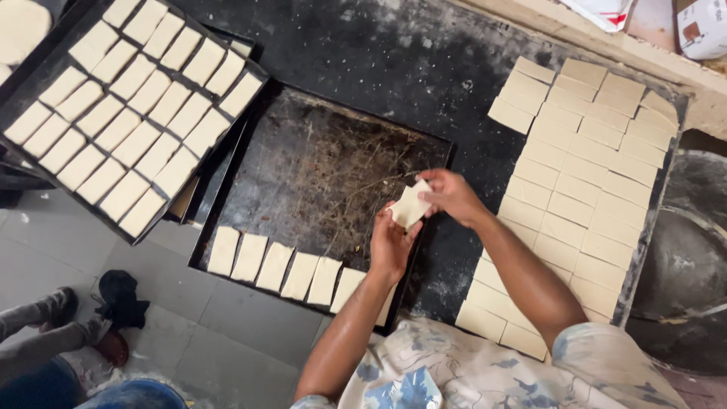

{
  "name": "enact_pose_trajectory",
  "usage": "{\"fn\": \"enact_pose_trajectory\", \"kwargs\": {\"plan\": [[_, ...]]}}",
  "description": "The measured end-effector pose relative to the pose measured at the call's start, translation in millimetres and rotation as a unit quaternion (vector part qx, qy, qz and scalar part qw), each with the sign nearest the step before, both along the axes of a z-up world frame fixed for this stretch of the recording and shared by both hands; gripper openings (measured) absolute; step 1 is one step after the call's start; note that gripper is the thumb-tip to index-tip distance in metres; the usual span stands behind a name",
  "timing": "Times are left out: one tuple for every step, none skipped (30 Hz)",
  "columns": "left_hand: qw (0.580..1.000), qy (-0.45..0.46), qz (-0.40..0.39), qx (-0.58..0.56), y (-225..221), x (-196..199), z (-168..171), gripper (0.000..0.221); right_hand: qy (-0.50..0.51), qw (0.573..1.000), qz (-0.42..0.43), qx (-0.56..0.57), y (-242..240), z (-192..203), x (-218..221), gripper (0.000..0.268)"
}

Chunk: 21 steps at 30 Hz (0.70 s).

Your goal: The person picks up small rectangular pieces of dough from a large array and transfers them onto baking trays, arranging them into rows by hand.

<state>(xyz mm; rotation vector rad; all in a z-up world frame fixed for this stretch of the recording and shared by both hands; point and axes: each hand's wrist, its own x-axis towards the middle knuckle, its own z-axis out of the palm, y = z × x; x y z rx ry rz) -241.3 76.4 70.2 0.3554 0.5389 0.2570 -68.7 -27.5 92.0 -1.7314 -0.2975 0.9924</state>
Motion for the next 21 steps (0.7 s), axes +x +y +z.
{"fn": "enact_pose_trajectory", "kwargs": {"plan": [[0.998,0.038,-0.030,0.038,0.3,2.7,-1.2,0.042,-0.082,0.995,0.016,-0.054,5.3,-1.6,14.0,0.043],[0.992,0.076,-0.059,0.076,0.9,3.2,-2.3,0.044,-0.163,0.980,0.032,-0.107,9.5,-3.8,27.1,0.044],[0.983,0.112,-0.088,0.114,2.2,4.4,-3.6,0.046,-0.242,0.965,0.045,-0.094,13.3,-6.2,39.9,0.041],[0.979,0.114,-0.100,0.134,2.8,2.9,-4.9,0.045,-0.320,0.942,0.059,-0.080,16.9,-9.0,51.1,0.039],[0.975,0.116,-0.112,0.153,2.1,-3.4,-6.1,0.044,-0.395,0.914,0.073,-0.065,19.4,-11.7,60.0,0.036],[0.970,0.118,-0.123,0.172,1.6,-9.2,-7.8,0.044,-0.401,0.910,0.080,-0.066,21.4,-13.9,68.2,0.035],[0.967,0.122,-0.126,0.186,1.2,-15.0,-10.0,0.042,-0.406,0.907,0.087,-0.067,22.9,-16.5,72.7,0.035],[0.963,0.125,-0.129,0.200,1.0,-20.5,-12.3,0.040,-0.410,0.905,0.095,-0.067,23.9,-18.6,74.3,0.034],[0.960,0.125,-0.130,0.216,1.3,-22.0,-14.6,0.038,-0.410,0.903,0.094,-0.082,25.9,-18.6,77.8,0.035],[0.959,0.112,-0.124,0.229,1.0,-23.1,-16.6,0.036,-0.410,0.902,0.093,-0.098,27.8,-17.7,79.6,0.036],[0.958,0.100,-0.117,0.242,-0.5,-23.6,-18.5,0.034,-0.410,0.900,0.093,-0.113,28.9,-16.4,79.8,0.036],[0.957,0.087,-0.109,0.255,-1.8,-21.8,-20.1,0.032,-0.402,0.904,0.087,-0.117,29.8,-14.6,79.2,0.036],[0.954,0.079,-0.107,0.268,-3.6,-16.4,-21.6,0.031,-0.395,0.907,0.081,-0.122,30.6,-12.2,78.5,0.036],[0.951,0.072,-0.106,0.281,-6.4,-9.0,-22.4,0.030,-0.388,0.910,0.076,-0.126,30.6,-9.5,78.4,0.036],[0.947,0.065,-0.107,0.294,-8.5,-2.2,-22.4,0.029,-0.389,0.912,0.073,-0.108,29.9,-8.0,76.9,0.038],[0.939,0.061,-0.111,0.320,-10.5,6.2,-22.1,0.028,-0.389,0.914,0.070,-0.090,28.0,-6.8,76.3,0.039],[0.929,0.053,-0.117,0.347,-10.9,19.6,-22.2,0.027,-0.393,0.915,0.063,-0.074,24.6,-5.2,79.7,0.041],[0.918,0.044,-0.123,0.374,-10.9,35.1,-22.4,0.026,-0.391,0.918,0.039,-0.042,19.5,-4.5,85.2,0.040],[0.909,0.032,-0.111,0.401,-12.2,51.6,-22.6,0.024,-0.387,0.922,0.015,-0.014,8.4,-4.6,90.3,0.039],[0.899,0.020,-0.098,0.427,-11.4,72.2,-23.9,0.022,-0.383,0.924,-0.010,0.014,-2.3,-6.3,97.8,0.039],[0.889,0.007,-0.083,0.450,-12.6,94.6,-25.6,0.020,-0.397,0.917,-0.040,0.019,-13.7,-8.3,111.0,0.035]]}}
